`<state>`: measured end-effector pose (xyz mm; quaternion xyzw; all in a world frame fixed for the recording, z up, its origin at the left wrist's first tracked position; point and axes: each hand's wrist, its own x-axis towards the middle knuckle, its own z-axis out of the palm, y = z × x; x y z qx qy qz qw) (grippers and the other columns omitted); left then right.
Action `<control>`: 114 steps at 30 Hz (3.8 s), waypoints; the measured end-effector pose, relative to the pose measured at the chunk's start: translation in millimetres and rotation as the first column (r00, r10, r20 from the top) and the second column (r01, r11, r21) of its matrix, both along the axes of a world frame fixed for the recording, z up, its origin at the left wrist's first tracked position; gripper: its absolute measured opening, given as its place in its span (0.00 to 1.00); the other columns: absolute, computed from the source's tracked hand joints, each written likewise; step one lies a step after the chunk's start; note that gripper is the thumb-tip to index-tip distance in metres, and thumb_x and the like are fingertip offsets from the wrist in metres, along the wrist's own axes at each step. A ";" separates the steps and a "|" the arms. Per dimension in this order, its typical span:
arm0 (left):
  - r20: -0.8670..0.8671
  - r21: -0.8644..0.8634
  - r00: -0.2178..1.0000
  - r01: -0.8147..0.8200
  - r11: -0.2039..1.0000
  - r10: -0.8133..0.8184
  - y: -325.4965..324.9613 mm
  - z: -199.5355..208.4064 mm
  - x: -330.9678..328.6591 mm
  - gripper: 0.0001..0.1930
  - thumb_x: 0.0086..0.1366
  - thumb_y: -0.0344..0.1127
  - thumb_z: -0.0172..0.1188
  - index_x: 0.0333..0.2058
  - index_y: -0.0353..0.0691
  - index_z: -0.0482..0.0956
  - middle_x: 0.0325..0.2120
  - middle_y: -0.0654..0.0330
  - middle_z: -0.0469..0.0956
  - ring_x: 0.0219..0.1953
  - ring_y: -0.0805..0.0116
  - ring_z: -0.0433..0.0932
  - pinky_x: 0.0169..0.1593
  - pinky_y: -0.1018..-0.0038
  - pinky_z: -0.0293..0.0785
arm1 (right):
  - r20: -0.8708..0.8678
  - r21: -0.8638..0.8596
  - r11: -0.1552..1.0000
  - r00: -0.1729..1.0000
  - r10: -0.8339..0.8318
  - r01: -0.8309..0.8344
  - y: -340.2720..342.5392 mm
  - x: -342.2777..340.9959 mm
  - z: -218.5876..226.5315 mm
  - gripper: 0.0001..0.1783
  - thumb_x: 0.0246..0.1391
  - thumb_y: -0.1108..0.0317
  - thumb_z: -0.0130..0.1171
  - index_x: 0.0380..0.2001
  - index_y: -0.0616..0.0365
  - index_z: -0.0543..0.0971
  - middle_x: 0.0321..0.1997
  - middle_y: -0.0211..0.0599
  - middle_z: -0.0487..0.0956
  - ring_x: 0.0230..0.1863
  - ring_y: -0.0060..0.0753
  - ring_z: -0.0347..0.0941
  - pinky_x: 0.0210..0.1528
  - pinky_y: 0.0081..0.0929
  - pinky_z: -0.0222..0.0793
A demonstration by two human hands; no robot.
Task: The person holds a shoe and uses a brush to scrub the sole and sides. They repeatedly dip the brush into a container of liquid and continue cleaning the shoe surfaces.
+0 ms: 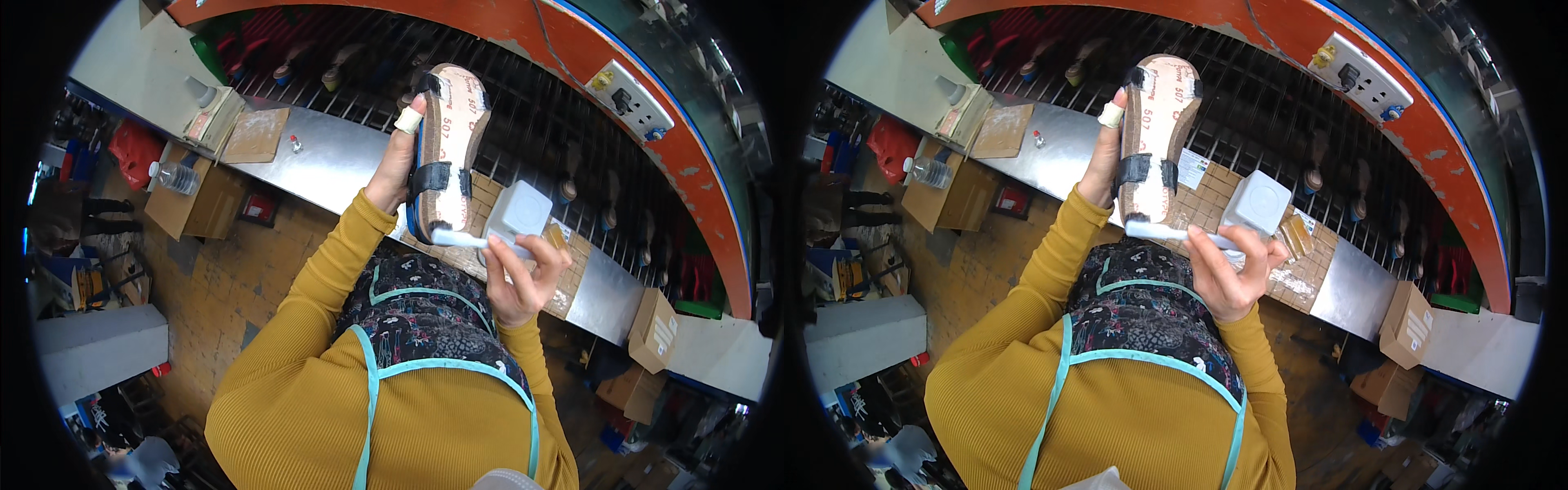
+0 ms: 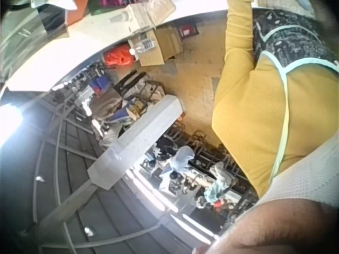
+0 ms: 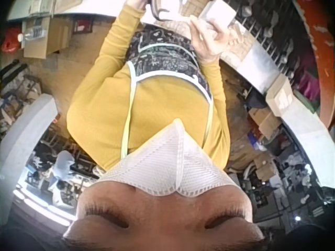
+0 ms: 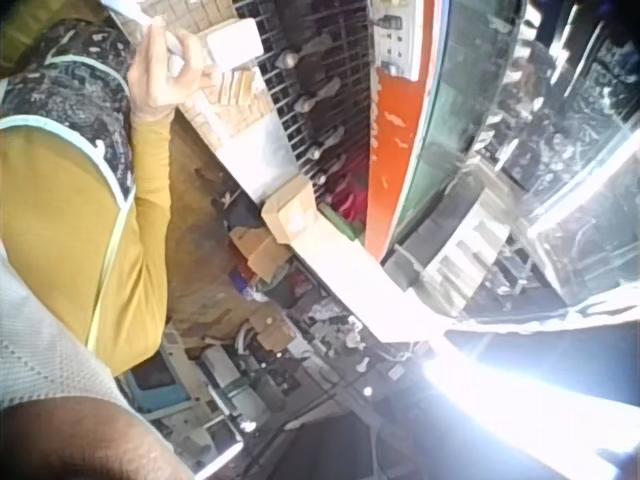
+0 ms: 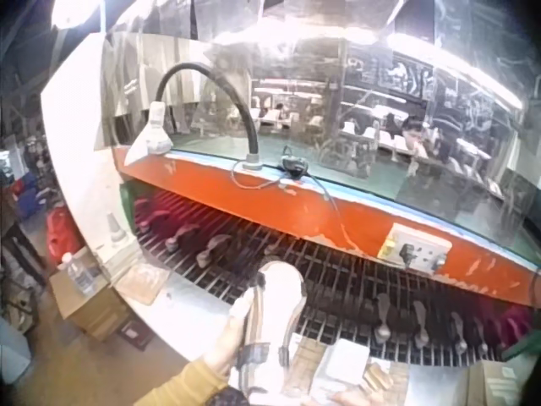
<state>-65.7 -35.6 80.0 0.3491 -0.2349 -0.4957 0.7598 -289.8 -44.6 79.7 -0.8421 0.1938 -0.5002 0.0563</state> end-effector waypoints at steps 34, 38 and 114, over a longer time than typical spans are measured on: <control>-0.147 -0.045 0.972 0.178 0.983 -0.183 28.1 -17.9 7.1 0.39 0.66 0.67 0.44 0.63 0.39 0.63 0.58 0.52 0.71 0.55 0.66 0.75 0.57 0.71 0.74 | 0.157 0.288 0.924 0.965 0.212 -0.250 -1.0 23.9 -31.0 0.18 0.34 0.73 0.76 0.34 0.48 0.87 0.40 0.32 0.71 0.38 0.30 0.64 0.34 0.20 0.63; -0.084 -0.032 0.983 0.160 0.987 -0.162 28.4 -19.8 5.8 0.41 0.66 0.68 0.44 0.63 0.39 0.62 0.58 0.52 0.71 0.55 0.66 0.74 0.57 0.71 0.74 | 0.191 0.331 0.904 0.957 0.218 -0.271 1.3 13.6 -38.1 0.18 0.35 0.73 0.76 0.34 0.48 0.86 0.40 0.33 0.71 0.39 0.31 0.64 0.33 0.21 0.64; 0.338 0.411 0.940 -0.202 0.889 0.057 12.5 -101.0 34.2 0.34 0.68 0.42 0.58 0.67 0.36 0.55 0.44 0.58 0.74 0.45 0.74 0.71 0.52 0.77 0.66 | 0.219 0.939 0.344 0.801 -0.557 -0.017 -189.8 94.0 -157.4 0.27 0.48 0.55 0.71 0.39 0.60 0.68 0.39 0.40 0.74 0.39 0.33 0.72 0.44 0.27 0.69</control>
